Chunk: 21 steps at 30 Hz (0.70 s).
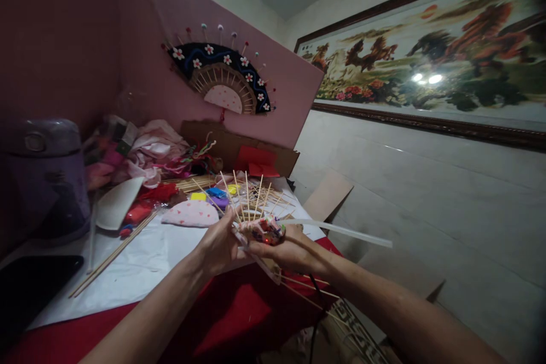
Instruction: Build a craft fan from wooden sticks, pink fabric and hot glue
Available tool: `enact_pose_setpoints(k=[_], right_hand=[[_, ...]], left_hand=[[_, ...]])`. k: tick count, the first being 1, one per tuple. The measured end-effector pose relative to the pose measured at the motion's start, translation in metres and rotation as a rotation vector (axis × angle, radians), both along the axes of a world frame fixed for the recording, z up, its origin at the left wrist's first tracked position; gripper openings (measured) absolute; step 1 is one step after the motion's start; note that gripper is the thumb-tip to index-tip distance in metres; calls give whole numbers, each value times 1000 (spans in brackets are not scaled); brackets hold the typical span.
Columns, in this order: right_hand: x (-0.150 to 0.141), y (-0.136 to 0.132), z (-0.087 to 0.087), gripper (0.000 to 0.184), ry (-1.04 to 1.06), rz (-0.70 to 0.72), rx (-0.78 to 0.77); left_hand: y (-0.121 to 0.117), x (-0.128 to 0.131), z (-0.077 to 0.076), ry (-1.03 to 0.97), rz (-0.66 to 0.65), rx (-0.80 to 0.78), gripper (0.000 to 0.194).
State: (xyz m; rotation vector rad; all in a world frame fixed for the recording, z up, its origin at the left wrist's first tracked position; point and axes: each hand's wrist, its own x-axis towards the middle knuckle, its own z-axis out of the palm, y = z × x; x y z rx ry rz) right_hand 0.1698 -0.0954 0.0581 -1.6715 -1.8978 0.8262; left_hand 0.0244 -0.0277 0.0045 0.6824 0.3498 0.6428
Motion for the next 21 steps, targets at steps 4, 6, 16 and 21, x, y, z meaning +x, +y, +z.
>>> enact_pose_setpoints(k=[4,6,16,21], right_hand=[[-1,3,-6,9,-10,30,9],[0,4,-9,11,-19,18,7],[0,3,-7,15,-44,32,18],[1,-3,-5,23,-7,31,-48]], left_hand=[[2,1,-4,-1,53,-28,53],[3,1,-5,-22,29,-46,54],[2,-1,-1,-40,-17,-25,55],[3,-1,-3,-29,144,11,51]])
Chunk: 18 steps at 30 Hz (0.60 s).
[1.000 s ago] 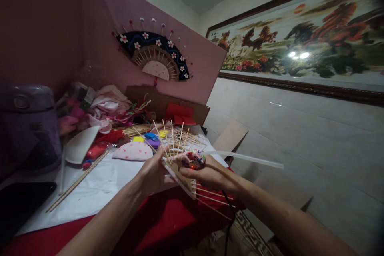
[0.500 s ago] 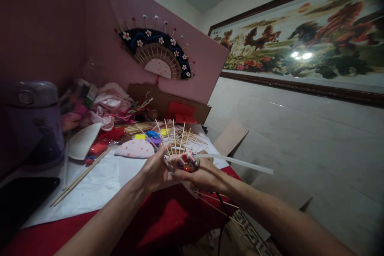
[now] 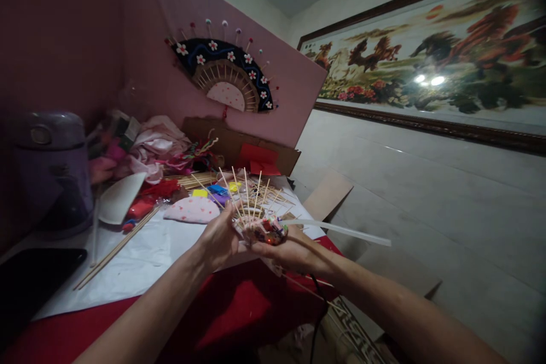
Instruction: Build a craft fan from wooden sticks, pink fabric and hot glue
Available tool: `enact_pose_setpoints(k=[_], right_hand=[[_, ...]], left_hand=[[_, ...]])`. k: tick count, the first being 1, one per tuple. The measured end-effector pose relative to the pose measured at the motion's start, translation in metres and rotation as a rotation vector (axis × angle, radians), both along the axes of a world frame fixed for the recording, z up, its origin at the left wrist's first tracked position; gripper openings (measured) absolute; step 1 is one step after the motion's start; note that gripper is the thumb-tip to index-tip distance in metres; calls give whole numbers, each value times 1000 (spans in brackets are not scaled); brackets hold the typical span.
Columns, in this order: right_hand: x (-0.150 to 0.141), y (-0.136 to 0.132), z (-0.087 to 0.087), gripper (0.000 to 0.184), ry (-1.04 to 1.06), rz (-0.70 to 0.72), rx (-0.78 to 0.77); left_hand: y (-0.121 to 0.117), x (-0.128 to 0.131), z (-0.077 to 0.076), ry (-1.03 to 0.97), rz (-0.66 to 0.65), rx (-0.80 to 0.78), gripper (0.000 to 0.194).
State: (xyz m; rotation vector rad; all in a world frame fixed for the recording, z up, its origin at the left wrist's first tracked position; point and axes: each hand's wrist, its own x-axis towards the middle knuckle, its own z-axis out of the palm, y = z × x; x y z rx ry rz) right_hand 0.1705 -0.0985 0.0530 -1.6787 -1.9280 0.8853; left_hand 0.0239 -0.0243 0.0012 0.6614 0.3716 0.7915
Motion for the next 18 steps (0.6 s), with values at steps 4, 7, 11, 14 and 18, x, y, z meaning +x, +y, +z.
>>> enact_pose_setpoints(k=[4,7,11,14,18], right_hand=[[5,-2,-3,16,-41,-29,65],[10,-2,-7,14,-49,-31,45],[9,-2,-5,18,-40,-43,31],[3,0,0,18,-7,-16,85],[-3,3,3,16,31,12,61]], left_hand=[[0,-1,2,-3,3,24,51],[-1,-1,6,5,13,6,49],[-1,-1,8,12,4,-7,49],[-1,0,5,18,6,3,49],[-3,0,5,21,20,-3,49]])
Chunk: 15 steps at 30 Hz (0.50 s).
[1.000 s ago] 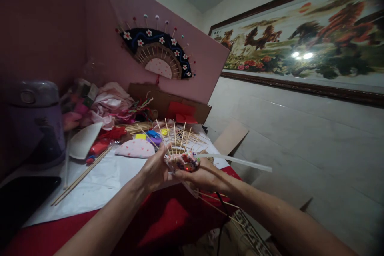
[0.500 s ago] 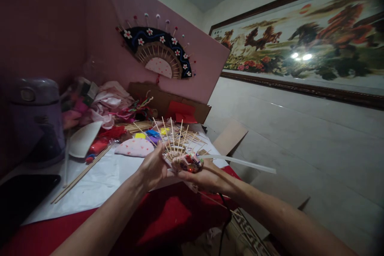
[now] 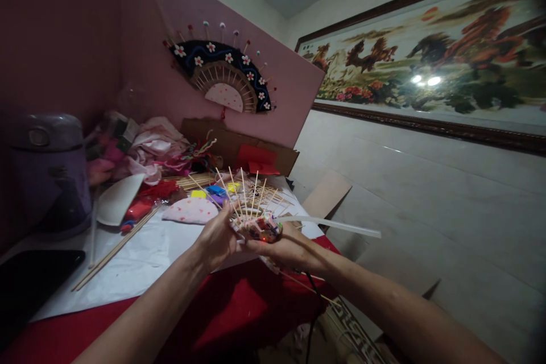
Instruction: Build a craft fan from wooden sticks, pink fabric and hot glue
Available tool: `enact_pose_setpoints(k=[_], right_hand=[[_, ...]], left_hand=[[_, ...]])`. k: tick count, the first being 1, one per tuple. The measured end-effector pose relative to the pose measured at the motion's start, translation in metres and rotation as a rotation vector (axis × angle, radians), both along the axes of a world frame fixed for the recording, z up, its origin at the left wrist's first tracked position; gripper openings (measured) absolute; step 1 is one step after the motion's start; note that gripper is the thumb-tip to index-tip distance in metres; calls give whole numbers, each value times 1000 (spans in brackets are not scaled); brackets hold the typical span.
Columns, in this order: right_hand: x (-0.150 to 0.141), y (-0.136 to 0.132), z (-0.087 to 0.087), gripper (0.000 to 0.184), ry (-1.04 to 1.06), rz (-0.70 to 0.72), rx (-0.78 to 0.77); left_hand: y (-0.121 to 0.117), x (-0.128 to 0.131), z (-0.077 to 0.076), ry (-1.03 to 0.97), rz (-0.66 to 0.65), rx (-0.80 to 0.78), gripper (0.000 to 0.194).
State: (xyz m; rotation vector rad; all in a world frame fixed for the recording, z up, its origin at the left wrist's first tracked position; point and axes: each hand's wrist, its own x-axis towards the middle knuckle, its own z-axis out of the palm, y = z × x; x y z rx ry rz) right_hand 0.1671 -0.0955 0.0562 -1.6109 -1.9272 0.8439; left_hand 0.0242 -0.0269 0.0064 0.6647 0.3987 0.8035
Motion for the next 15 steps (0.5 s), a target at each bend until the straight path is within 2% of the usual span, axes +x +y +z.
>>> enact_pose_setpoints(k=[5,15], right_hand=[[1,0,-2,20,-18,-41,-3],[6,-1,-12,23,-54,-58,26]], left_hand=[[-2,-2,3,1,-3,-1,50],[4,-1,-4,-22,-12,29,49]])
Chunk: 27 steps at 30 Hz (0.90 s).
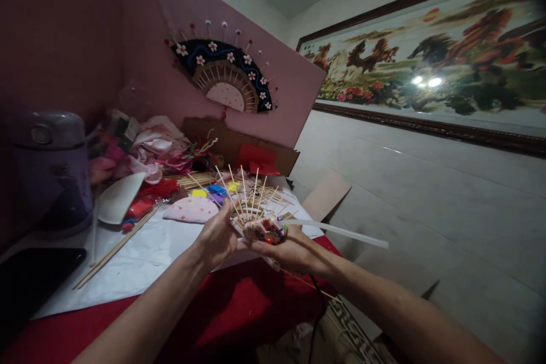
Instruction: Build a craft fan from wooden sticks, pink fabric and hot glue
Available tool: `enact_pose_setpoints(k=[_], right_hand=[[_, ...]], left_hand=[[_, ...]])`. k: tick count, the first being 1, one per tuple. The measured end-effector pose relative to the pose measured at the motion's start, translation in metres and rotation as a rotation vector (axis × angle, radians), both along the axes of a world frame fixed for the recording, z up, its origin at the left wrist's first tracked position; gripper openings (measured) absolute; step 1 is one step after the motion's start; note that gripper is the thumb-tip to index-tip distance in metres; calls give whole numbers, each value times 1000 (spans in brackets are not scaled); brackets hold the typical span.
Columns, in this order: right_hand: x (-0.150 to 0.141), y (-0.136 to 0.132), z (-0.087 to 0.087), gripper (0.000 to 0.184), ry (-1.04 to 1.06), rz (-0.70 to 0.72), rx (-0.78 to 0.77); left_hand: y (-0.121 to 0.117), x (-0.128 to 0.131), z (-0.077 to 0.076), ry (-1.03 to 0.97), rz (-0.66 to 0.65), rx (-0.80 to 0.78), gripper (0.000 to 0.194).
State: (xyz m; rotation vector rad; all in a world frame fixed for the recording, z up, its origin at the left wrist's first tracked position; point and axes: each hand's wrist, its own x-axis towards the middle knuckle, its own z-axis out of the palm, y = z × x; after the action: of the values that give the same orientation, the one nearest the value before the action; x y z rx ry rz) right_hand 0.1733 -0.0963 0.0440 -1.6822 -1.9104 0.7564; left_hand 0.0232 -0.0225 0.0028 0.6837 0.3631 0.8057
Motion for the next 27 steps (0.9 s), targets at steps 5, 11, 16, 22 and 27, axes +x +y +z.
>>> enact_pose_setpoints(k=[5,11,16,22,27], right_hand=[[3,-4,0,21,-29,-31,-44],[6,-8,-1,16,-30,-50,-80],[6,-7,0,17,29,-40,-41],[-3,-3,3,25,18,16,9],[-3,-3,-2,25,-26,-37,-11]], left_hand=[[-1,0,3,0,48,8,50],[-2,-1,4,-1,58,2,51],[-1,-1,2,-16,39,12,49],[-3,0,1,-3,2,22,47],[-1,-1,-1,-12,7,24,45]])
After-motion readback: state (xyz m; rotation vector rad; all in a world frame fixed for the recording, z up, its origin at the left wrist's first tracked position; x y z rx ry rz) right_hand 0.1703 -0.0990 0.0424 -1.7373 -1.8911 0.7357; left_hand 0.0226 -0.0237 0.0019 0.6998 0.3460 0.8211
